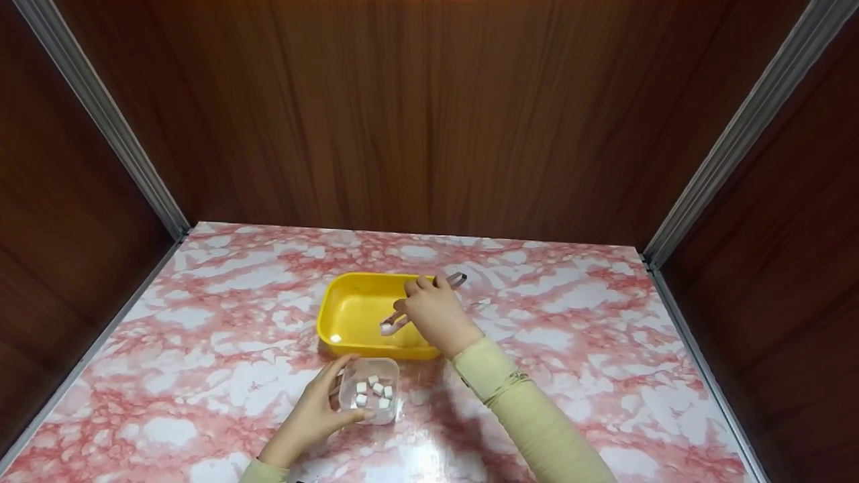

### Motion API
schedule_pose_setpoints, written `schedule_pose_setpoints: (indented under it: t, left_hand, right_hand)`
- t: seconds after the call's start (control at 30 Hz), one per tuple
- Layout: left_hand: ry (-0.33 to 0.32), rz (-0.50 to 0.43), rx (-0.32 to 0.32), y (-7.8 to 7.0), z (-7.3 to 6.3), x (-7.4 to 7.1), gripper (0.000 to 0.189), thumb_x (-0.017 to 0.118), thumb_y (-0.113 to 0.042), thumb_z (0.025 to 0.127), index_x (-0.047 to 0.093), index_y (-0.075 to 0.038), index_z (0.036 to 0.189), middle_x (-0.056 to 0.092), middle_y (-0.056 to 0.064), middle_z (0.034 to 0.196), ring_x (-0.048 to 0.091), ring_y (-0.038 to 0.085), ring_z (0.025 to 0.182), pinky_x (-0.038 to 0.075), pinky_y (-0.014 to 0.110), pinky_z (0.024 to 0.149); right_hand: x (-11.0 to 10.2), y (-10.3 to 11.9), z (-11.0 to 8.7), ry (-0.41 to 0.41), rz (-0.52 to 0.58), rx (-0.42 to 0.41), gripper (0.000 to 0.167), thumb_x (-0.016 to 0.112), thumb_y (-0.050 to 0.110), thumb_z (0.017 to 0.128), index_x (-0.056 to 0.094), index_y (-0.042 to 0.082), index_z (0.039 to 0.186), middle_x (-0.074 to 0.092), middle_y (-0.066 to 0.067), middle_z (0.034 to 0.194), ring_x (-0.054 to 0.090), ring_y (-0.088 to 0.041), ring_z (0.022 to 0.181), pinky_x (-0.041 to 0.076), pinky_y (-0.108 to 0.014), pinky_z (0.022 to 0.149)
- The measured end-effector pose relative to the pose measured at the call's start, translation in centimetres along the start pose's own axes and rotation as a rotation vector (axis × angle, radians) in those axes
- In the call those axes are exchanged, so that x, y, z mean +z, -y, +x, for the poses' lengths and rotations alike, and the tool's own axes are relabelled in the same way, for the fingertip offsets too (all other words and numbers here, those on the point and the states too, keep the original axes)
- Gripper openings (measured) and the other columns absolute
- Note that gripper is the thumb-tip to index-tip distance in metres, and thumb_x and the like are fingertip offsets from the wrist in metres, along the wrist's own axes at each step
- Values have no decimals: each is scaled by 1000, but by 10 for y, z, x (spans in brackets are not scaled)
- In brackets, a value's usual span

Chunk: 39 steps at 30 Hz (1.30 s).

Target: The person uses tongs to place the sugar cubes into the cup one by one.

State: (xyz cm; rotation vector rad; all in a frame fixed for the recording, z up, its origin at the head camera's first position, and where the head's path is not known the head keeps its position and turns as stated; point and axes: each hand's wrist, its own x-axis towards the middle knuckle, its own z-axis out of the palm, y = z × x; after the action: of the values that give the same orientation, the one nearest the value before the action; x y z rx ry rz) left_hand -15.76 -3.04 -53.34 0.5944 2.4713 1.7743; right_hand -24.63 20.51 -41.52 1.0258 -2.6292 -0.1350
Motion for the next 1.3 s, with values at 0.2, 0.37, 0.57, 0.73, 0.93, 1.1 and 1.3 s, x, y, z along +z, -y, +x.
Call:
schedule_pose_setpoints:
  t: [0.2, 0.37, 0.57, 0.73, 0.93, 1.1, 1.3]
  left_hand:
    - [-3, 21, 23, 2, 0, 0, 99, 85, -39, 68, 33, -8, 147, 40, 5, 143, 38, 29, 131, 38, 37, 104]
    - [3, 24, 12, 2, 0, 1, 99, 85, -39, 69, 33, -8, 147, 41, 5, 142, 38, 30, 131, 39, 39, 104]
    - [18, 29, -14, 0, -1, 0, 100, 85, -38, 69, 31, -9, 148, 40, 5, 143, 37, 30, 132, 38, 39, 104]
    - [18, 15, -10, 0, -1, 0, 101, 85, -38, 69, 31, -8, 148, 39, 6, 143, 37, 31, 132, 38, 40, 104]
    - [26, 5, -28, 0, 0, 0, 100, 85, -36, 69, 31, -9, 149, 39, 7, 143, 39, 30, 130, 38, 38, 104]
    - [26, -11, -20, 1, 2, 0, 99, 85, -34, 70, 31, -8, 148, 40, 10, 142, 41, 31, 129, 39, 39, 104]
    - [44, 40, -30, 1, 1, -1, 100, 82, -37, 73, 27, -5, 149, 37, 13, 144, 39, 34, 130, 39, 43, 104]
  right_hand:
    - [-7, 2, -5, -13, -20, -7, 38, 76, -2, 78, 75, 23, 107, 61, -4, 95, 53, -25, 94, 42, -41, 77]
    - [-10, 3, -10, -28, -18, -14, 38, 76, -2, 77, 74, 23, 106, 61, -4, 95, 54, -25, 93, 41, -41, 75]
    - [-15, 5, -14, -27, -15, -13, 39, 72, -4, 80, 74, 24, 107, 61, -3, 96, 54, -25, 95, 40, -41, 76]
    - [-21, 9, -17, -34, -17, -10, 41, 72, -5, 80, 73, 25, 109, 60, -3, 97, 53, -24, 96, 40, -41, 78]
    - [-28, 17, -21, -55, 3, -26, 43, 74, -5, 78, 73, 25, 109, 60, -2, 98, 52, -23, 94, 41, -41, 77]
    - [-32, 24, -25, -57, 17, -51, 42, 77, -2, 76, 73, 24, 108, 59, -1, 96, 52, -21, 91, 39, -39, 74]
    - [-33, 32, -28, -48, 31, -70, 38, 76, 3, 78, 72, 24, 109, 59, -1, 96, 52, -21, 90, 41, -42, 79]
